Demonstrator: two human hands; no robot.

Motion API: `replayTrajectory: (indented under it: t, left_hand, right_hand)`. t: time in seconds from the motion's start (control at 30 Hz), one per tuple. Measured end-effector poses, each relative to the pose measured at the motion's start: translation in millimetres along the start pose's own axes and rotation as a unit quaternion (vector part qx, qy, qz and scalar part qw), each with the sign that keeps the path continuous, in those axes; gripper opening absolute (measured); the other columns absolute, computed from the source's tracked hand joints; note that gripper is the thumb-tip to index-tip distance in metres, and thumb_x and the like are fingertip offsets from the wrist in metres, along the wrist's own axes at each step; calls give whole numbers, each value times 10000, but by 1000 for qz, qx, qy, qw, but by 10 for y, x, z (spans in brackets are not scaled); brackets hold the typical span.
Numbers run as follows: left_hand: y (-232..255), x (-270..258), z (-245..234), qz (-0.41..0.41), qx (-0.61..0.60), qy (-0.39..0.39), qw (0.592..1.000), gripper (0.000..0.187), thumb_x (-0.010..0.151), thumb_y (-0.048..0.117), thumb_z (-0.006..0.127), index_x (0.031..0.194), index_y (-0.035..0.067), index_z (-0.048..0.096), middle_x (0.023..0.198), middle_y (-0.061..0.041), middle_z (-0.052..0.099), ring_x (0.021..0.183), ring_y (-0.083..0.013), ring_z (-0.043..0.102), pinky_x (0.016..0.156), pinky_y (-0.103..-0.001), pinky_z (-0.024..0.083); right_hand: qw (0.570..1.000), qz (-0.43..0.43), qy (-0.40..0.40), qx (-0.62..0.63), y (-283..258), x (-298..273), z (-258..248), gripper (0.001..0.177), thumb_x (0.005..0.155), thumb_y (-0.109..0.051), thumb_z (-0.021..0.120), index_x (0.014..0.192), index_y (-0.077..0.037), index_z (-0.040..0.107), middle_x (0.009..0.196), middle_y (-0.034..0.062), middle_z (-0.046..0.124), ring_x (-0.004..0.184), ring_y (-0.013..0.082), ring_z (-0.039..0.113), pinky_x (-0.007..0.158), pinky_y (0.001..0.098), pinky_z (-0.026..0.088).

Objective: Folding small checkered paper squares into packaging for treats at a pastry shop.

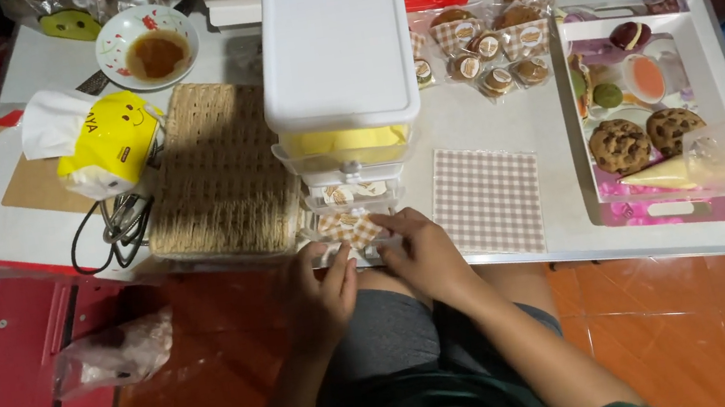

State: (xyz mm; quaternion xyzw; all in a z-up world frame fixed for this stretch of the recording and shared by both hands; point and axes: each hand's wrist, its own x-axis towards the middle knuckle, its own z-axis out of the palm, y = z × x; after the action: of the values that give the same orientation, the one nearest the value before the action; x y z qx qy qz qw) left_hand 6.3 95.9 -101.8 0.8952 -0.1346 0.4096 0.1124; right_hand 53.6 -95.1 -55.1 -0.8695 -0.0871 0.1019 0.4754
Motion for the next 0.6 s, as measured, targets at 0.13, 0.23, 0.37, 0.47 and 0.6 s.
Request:
replayTrajectory:
  t: [0.13,0.23,0.37,0.47,0.6]
  left_hand:
    - [41,40,-50,-19,-42,-42,998,241,922,322,693,1088,157,752,1056,-90,591,850,-255,624,735,-391,497]
    - [103,83,-106,-22,-53,-76,995,299,956,290,651,1168,86,704,1131,-142,575,858,-290,605,759,-407,481]
    - [127,51,3,-21,-37,-119,992,383,937,348,663,1233,106,690,1228,-97,630,1057,-294,594,804,-424,480]
    - [179,165,25,-58,-87,-155,982,425,917,357,691,1225,64,690,1209,-129,670,1134,-361,589,844,-481,483]
    - [284,237,30,-88,-80,-180,976,519,907,392,697,1273,28,645,1232,-172,670,1235,-416,565,919,-559,449]
  right_hand:
    - [995,-51,-18,-79,-152,-142,-129,495,857,-90,684,1350,-49,667,977,185,606,783,399,695,655,485,593]
    - [996,-59,20,-64,99,-223,-187,443,893,-106,689,1333,-53,679,999,168,580,883,395,692,737,477,593]
    - [989,-39,93,-104,438,-425,-433,342,896,-169,689,1232,-115,714,1037,131,604,909,362,695,790,451,598]
    - [976,-40,152,-149,853,-524,-648,304,885,-185,709,1182,-124,730,1069,129,616,962,386,682,842,467,571]
    - [940,-84,191,-271,1001,-712,-860,430,840,-277,795,1233,-116,722,1191,153,650,1138,374,661,946,484,513]
